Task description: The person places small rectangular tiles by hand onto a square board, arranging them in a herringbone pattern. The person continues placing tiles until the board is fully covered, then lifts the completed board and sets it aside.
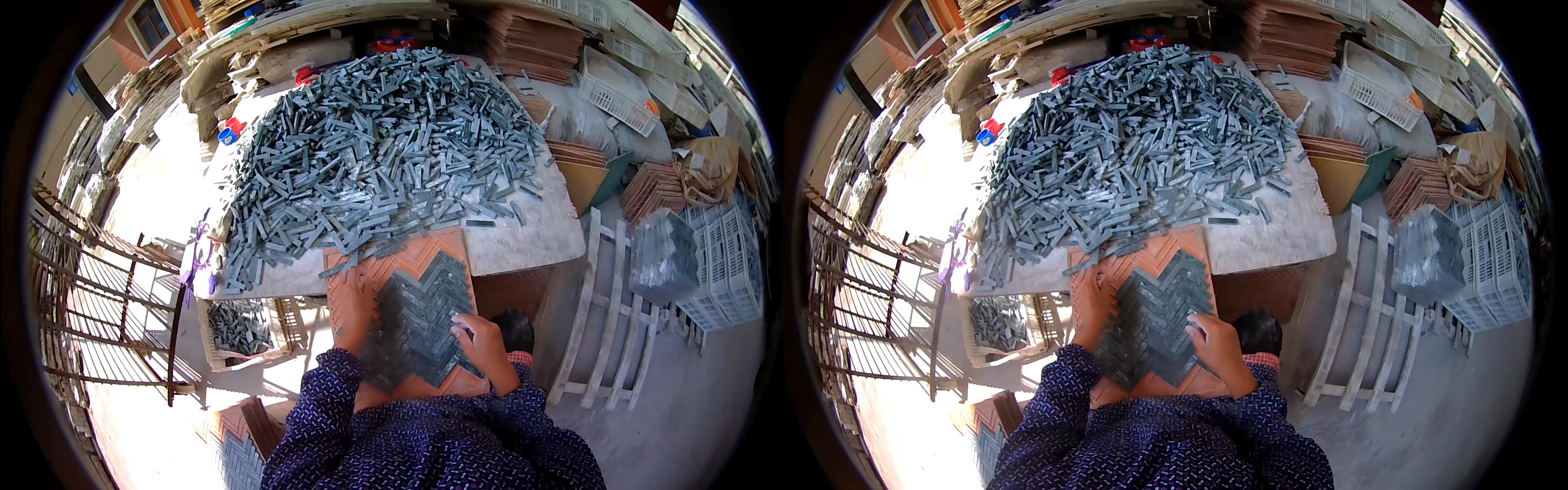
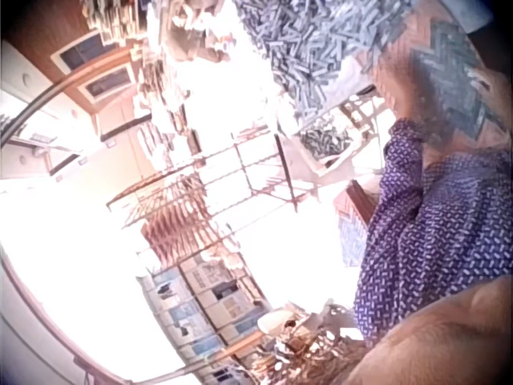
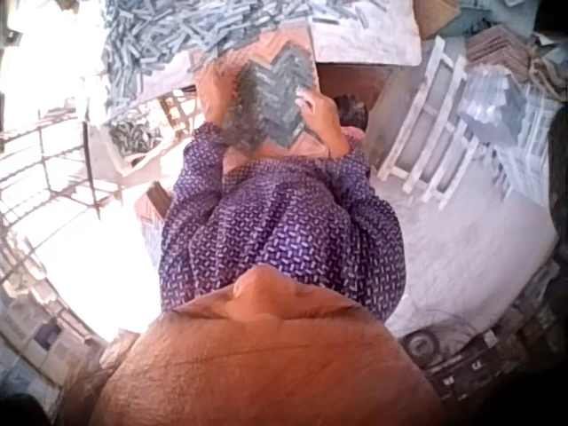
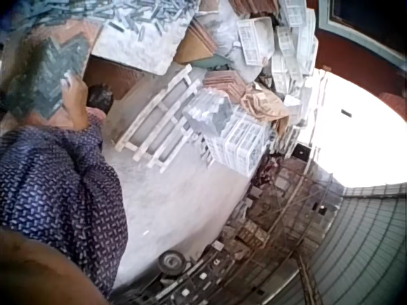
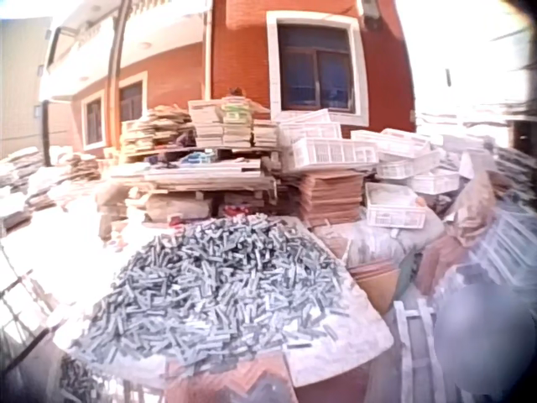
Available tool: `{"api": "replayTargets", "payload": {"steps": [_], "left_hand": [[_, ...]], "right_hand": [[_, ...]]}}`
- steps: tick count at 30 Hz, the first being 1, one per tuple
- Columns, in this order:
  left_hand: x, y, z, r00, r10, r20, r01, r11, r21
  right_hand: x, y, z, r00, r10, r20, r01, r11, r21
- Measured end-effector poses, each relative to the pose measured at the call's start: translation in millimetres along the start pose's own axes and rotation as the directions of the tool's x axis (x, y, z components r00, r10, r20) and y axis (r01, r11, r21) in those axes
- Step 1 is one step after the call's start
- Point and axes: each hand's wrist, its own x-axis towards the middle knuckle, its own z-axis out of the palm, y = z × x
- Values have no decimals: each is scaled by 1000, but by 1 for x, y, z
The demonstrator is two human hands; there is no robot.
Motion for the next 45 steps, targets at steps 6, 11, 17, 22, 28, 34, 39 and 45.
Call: {"api": "replayTargets", "payload": {"steps": [6, 11, 17, 22, 28, 34, 39, 45], "left_hand": [[38, 1, -14, 982, 144, -125, -112, 966, 233], [41, -10, -23, 985, 152, -76, -133, 967, 216], [-3, 0, -28, 889, -243, 387, 353, 904, -242], [-12, -1, -12, 971, 197, 136, -212, 971, 107], [-10, -5, -7, 979, -22, 201, 26, 999, -19], [-4, 13, -17, 961, -139, 241, 194, 955, -225], [1, 27, -11, 951, -193, 241, 234, 961, -151], [5, 9, 10, 990, 137, 39, -139, 989, 49]], "right_hand": [[-3, 6, -5, 1000, 9, -1, -9, 998, -68], [-5, 4, -7, 999, 36, 5, -35, 998, -47], [-4, 9, -4, 1000, 12, 1, -12, 999, -46], [-3, 2, -1, 999, 19, 38, -18, 1000, -20], [-8, 6, -4, 998, 43, 46, -41, 998, -44], [-6, 6, -3, 997, 34, 71, -30, 998, -47], [-8, 7, -2, 997, 16, 80, -11, 998, -55], [-7, 5, 0, 996, -16, 83, 20, 998, -57]]}}
